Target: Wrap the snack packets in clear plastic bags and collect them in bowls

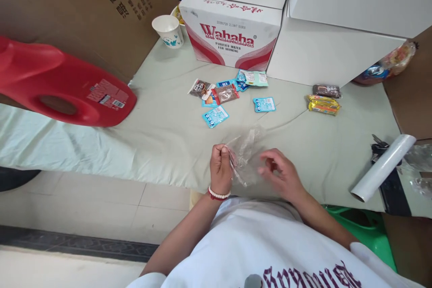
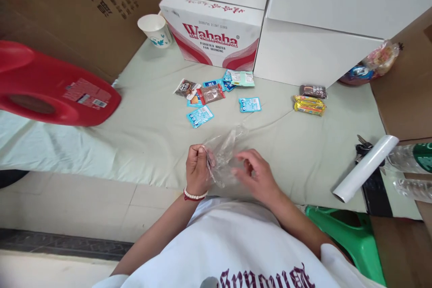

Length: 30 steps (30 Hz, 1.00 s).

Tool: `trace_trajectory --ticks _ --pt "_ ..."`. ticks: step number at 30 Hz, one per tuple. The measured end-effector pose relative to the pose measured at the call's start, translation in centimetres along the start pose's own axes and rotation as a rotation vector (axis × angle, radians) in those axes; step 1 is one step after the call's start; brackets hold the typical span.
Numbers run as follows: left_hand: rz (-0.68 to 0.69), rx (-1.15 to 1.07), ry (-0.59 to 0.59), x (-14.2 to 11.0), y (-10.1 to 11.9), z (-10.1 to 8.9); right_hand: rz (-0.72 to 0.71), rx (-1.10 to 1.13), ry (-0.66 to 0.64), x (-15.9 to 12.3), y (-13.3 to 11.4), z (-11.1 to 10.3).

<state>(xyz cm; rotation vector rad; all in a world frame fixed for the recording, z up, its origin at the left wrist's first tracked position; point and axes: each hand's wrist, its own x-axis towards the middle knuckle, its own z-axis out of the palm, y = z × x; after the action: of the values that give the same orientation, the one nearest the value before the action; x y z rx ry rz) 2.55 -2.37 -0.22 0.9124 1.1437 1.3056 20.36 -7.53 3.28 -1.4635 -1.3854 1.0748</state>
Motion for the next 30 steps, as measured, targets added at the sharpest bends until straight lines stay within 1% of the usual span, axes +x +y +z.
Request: trace_trajectory --ticks 1,2,3,5,7,10,14,17,20,23,26,28,30 --pt "0.000 0.006 -0.025 -0.2 0.1 0.1 -0.034 -0.035 -0.074 0.6 -0.3 0.8" --pt "-0.006 0.012 -0.035 -0.2 0.1 0.0 -0.056 -0.064 -0.119 1.2 -0.4 1.4" --pt "-0.016 0.016 -0.029 -0.2 0.1 -0.2 -0.065 -0.079 -0.134 1.8 -0.4 2.0" --pt "-0.032 0.027 0.012 0.0 0.0 -0.8 -0.058 -0.063 -0.095 2.5 -0.1 2.5" --pt "-0.036 0.039 0.046 0.2 -0.4 -1.6 -0.019 -0.001 -0.024 2.6 0.3 2.3" --pt "-0.064 0.019 0.035 0.1 -1.2 -2.3 0.048 0.090 0.023 2.2 0.7 1.6" --pt "-0.138 -0.013 0.022 0.0 -1.7 -2.2 0.082 0.089 0.091 1.5 1.2 1.1" --pt "-0.212 -0.080 0.002 0.2 -1.2 -2.0 0.094 0.074 0.129 1.4 1.4 1.0" --pt "-0.281 -0.181 -0.017 0.6 -0.4 -2.1 0.074 0.042 0.129 1.5 1.4 0.9" --pt "-0.303 -0.208 -0.048 0.9 0.1 -2.4 0.053 -0.004 0.126 1.8 1.2 0.7" --pt "-0.291 -0.196 -0.054 1.2 0.0 -2.7 0.125 0.022 0.096 2.1 1.2 0.4" --pt "-0.284 -0.193 -0.039 1.4 -0.2 -2.9 0.200 0.071 0.048 2.3 1.3 0.4" --pt "-0.275 -0.191 -0.024 1.6 -0.4 -2.9 0.232 0.092 0.037 2.4 1.2 0.3"
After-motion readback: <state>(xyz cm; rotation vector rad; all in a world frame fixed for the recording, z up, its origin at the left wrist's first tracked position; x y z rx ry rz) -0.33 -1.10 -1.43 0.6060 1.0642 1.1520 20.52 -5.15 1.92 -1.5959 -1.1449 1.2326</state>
